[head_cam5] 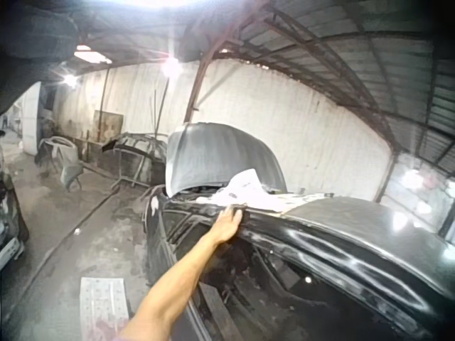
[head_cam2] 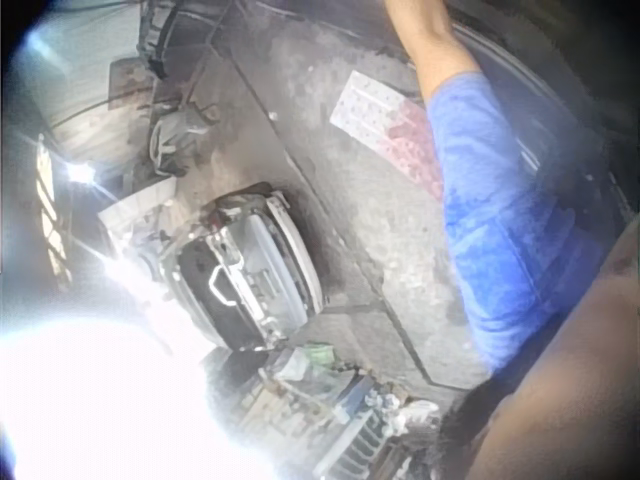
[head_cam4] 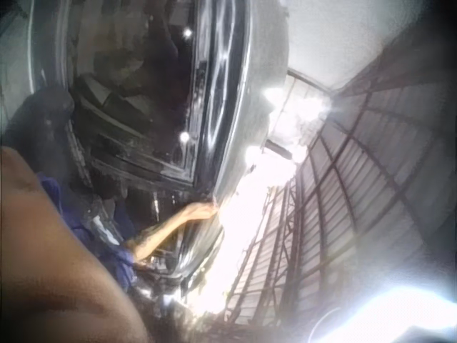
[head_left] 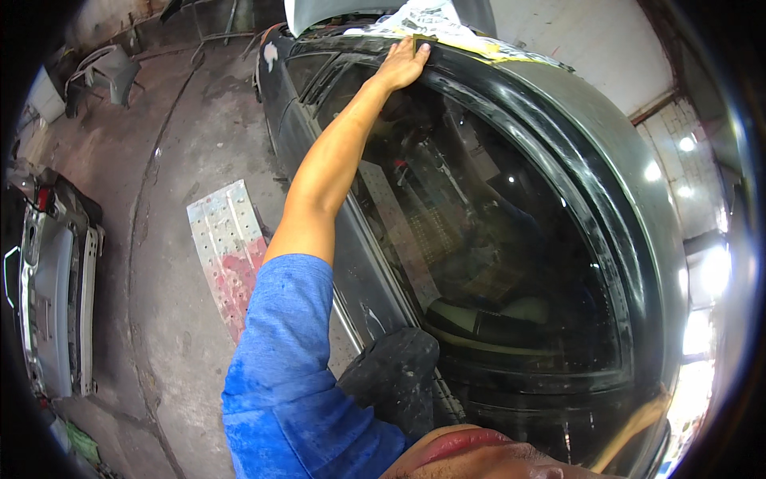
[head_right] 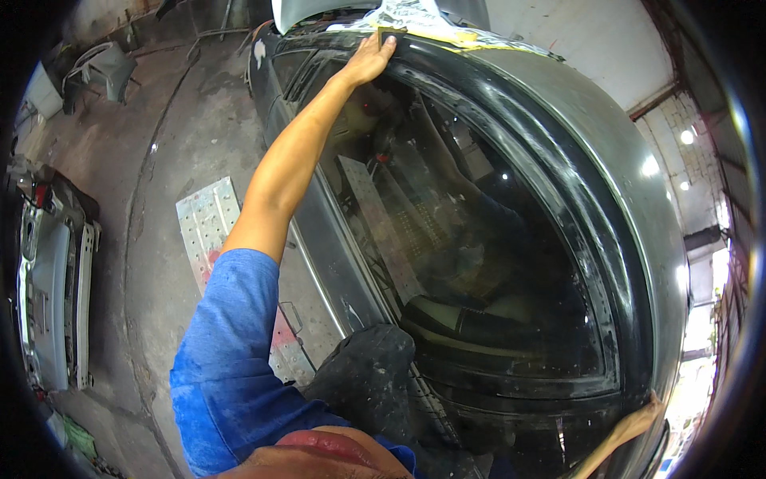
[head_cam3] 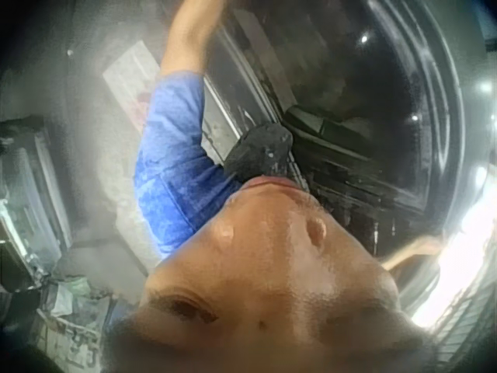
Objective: The person sands the upper edge of a car's rear window frame using a sanding block. They repeatedly rub the surface, occasionally pause to wipe it with their hand, and continue sanding along the curved trim.
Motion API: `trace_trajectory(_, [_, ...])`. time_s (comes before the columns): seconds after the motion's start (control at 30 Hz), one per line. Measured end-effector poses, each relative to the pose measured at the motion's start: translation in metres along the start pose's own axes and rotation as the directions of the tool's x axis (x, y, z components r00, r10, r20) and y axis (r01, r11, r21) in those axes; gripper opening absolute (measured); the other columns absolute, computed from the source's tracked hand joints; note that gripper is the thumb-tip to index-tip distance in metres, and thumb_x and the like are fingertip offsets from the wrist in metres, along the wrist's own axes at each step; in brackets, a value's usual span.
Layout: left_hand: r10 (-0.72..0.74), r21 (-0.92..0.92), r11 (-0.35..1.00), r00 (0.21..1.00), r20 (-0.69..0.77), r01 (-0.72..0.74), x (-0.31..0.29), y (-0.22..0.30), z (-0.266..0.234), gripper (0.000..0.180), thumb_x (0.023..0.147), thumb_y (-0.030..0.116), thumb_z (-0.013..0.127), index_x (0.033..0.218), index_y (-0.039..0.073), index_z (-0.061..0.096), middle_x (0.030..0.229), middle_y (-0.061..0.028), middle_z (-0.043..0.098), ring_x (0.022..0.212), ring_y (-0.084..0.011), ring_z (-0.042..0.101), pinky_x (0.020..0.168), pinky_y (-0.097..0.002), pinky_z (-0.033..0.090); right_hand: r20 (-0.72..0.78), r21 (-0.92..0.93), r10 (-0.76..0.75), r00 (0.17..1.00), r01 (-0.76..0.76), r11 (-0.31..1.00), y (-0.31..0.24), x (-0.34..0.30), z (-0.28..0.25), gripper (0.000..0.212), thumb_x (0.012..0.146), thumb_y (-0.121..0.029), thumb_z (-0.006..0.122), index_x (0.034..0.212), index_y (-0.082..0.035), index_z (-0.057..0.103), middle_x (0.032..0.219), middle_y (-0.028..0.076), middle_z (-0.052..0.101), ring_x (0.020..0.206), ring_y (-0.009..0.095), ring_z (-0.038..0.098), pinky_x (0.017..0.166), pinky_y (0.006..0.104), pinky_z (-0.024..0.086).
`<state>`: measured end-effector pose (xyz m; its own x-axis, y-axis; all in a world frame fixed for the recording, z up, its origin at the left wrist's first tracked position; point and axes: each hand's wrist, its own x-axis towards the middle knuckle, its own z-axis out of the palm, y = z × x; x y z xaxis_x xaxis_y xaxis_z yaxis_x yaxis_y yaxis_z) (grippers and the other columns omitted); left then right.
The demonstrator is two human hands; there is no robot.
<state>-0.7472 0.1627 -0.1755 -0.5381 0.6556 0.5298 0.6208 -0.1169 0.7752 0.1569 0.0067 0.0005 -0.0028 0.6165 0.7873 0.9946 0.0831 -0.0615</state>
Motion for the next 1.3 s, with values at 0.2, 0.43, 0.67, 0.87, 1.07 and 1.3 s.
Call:
trace_trajectory(0.2, [0.539, -0.007, 0.842, 0.842, 0.018, -0.539, -0.08, 0.134, 0.05, 0.047, 0.104, 0.035, 0.047, 0.146, 0.015, 0.052, 0.154, -0.0178, 0.044, 0.144, -0.0345, 0.039, 0.122, -0.0494, 0.023, 0.001, -0.011, 0.012, 1.0, -0.012, 1.0, -0.011, -0.003, 0.001, 0.074, 0.109, -0.054, 0.024, 0.117, 0.005, 0.067, 0.112, 0.023, 0.068, 0.109, 0.035, 0.062, 0.101, 0.0428, 0.045])
trace_trajectory(0.43, [0.181, 0.012, 0.983, 0.983, 0.032, -0.182, -0.036, 0.062, 0.012, 0.051, 0.103, 0.041, 0.046, 0.132, 0.002, 0.06, 0.137, -0.0182, 0.06, 0.133, -0.0379, 0.049, 0.117, -0.0445, 0.032, -0.008, 0.021, 0.012, 1.0, -0.012, 1.0, -0.022, -0.004, -0.003, 0.07, 0.11, -0.05, 0.026, 0.115, 0.006, 0.068, 0.111, 0.021, 0.069, 0.11, 0.035, 0.063, 0.101, 0.0418, 0.046])
trace_trajectory(0.67, [0.684, 0.218, 0.728, 0.714, -0.149, -0.65, -0.114, 0.203, 0.075, 0.033, 0.094, 0.03, 0.058, 0.121, 0.012, 0.066, 0.133, -0.0109, 0.06, 0.129, -0.0335, 0.051, 0.104, -0.0532, 0.038, -0.067, 0.027, -0.023, 0.997, 0.025, 0.999, -0.037, -0.01, 0.003, 0.054, 0.111, -0.036, 0.034, 0.111, 0.005, 0.07, 0.103, 0.019, 0.066, 0.101, 0.035, 0.063, 0.091, 0.0416, 0.047])
trace_trajectory(0.87, [0.793, -0.144, 0.606, 0.608, 0.034, -0.783, -0.236, 0.372, 0.152, 0.052, 0.101, 0.047, 0.05, 0.142, 0.015, 0.057, 0.149, -0.0138, 0.052, 0.145, -0.0329, 0.04, 0.123, -0.0527, 0.019, -0.033, 0.082, -0.088, 0.996, 0.091, 0.993, -0.052, -0.005, -0.005, 0.056, 0.111, -0.038, 0.033, 0.111, 0.005, 0.069, 0.1, 0.018, 0.064, 0.098, 0.036, 0.062, 0.091, 0.0407, 0.046])
trace_trajectory(1.07, [0.19, 0.018, 0.977, 0.911, 0.365, -0.211, -0.086, 0.219, 0.056, 0.063, 0.106, 0.046, 0.037, 0.15, 0.002, 0.045, 0.152, -0.0253, 0.045, 0.148, -0.0374, 0.032, 0.126, -0.0439, 0.015, -0.016, -0.016, -0.138, 0.99, 0.138, 0.99, -0.059, -0.009, -0.002, 0.039, 0.106, -0.027, 0.043, 0.113, 0.001, 0.07, 0.097, 0.016, 0.06, 0.096, 0.034, 0.06, 0.089, 0.039, 0.046])
trace_trajectory(1.3, [0.725, 0.098, 0.688, 0.675, -0.14, -0.719, -0.227, 0.358, 0.137, 0.039, 0.097, 0.037, 0.055, 0.121, 0.007, 0.064, 0.131, -0.0172, 0.058, 0.126, -0.038, 0.05, 0.11, -0.063, 0.032, -0.083, -0.051, -0.014, 0.996, 0.01, 0.999, -0.089, -0.012, -0.001, 0.068, 0.107, -0.058, 0.031, 0.101, -0.001, 0.067, 0.098, 0.014, 0.056, 0.101, 0.038, 0.057, 0.087, 0.0434, 0.045])
